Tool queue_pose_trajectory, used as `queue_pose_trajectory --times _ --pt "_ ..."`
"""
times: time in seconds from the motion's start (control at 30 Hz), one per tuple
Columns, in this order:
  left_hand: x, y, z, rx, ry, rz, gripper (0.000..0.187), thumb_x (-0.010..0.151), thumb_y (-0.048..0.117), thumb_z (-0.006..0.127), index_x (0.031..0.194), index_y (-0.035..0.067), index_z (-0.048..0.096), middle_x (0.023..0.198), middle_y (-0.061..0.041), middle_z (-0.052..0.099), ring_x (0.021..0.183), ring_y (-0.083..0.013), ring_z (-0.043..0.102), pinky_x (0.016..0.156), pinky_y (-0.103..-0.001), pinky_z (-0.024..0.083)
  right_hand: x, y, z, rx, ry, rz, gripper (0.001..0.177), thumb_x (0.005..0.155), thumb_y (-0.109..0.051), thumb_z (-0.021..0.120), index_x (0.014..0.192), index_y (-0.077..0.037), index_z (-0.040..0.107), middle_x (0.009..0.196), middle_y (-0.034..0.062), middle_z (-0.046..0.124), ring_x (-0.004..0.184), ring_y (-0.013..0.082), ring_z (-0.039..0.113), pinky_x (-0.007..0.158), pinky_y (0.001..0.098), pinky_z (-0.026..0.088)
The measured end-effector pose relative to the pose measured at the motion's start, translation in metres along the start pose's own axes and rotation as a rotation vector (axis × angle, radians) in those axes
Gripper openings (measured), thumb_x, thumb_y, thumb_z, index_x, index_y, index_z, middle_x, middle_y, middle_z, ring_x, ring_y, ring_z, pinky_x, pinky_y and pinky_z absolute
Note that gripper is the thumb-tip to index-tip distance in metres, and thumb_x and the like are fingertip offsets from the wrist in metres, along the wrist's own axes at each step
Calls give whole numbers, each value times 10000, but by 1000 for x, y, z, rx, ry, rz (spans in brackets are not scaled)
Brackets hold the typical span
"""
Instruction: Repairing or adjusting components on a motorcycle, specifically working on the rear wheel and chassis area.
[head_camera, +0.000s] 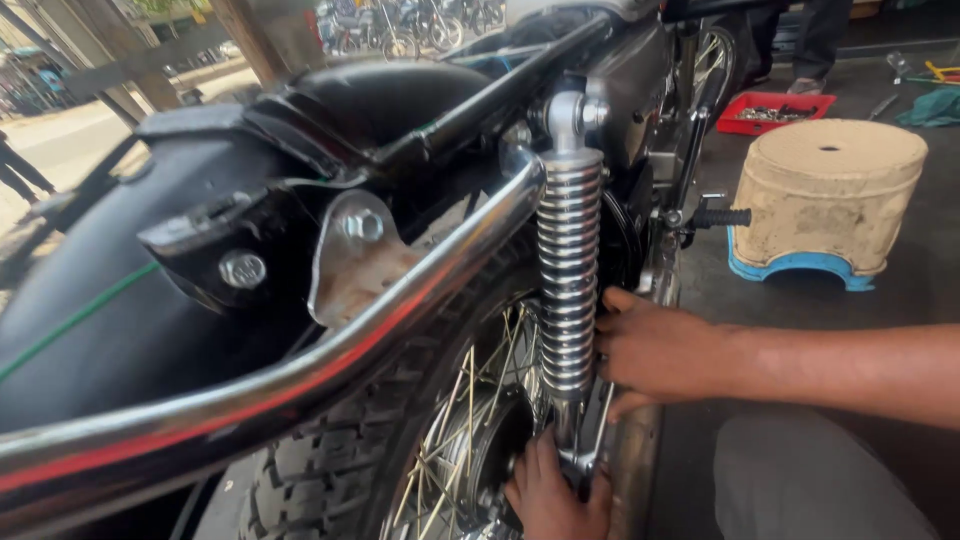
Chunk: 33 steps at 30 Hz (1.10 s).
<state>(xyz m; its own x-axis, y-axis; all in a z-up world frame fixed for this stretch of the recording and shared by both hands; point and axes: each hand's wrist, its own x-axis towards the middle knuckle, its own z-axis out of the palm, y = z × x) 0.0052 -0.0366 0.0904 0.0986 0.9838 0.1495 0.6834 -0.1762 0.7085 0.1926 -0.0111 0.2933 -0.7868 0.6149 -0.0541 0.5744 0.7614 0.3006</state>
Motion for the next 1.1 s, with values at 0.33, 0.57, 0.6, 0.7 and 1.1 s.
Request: queue_pose_trajectory --times 0.33,0.57,0.6,0.7,1.1 --pt "-19 19 -25 -96 120 163 713 796 239 776 1409 59 458 1321 -128 572 1291 -383 461 1042 -546 281 -22 21 74 359 -48 188 500 846 -617 670 838 -120 723 843 61 675 825 229 642 895 411 353" --pt "-17 30 -34 -119 132 141 852 711 373 861 1409 62 484 1338 -124 583 1242 -356 487 1055 -537 282 -27 29 44 247 1 95 524 843 -607 693 775 -87 693 815 94 663 811 269 630 877 413 373" --pt "-17 29 -35 -119 138 146 874 696 392 871 1402 49 486 1339 -131 581 1237 -358 491 1052 -538 282 -26 30 36 218 41 41 512 840 -593 695 784 -84 703 808 101 669 823 296 630 869 434 369" --pt "-18 29 -34 -117 133 150 848 714 393 855 1397 42 496 1306 -133 583 1228 -358 501 1062 -538 280 -14 21 6 186 6 14 488 831 -577 689 814 -91 720 819 102 677 865 322 627 858 453 362" --pt "-19 21 -29 -120 114 152 727 772 220 789 1396 50 458 1322 -146 559 1266 -376 462 1025 -534 290 7 1 -6 -36 39 -6 535 763 -581 687 985 -101 770 1015 105 697 1057 321 603 937 492 342"
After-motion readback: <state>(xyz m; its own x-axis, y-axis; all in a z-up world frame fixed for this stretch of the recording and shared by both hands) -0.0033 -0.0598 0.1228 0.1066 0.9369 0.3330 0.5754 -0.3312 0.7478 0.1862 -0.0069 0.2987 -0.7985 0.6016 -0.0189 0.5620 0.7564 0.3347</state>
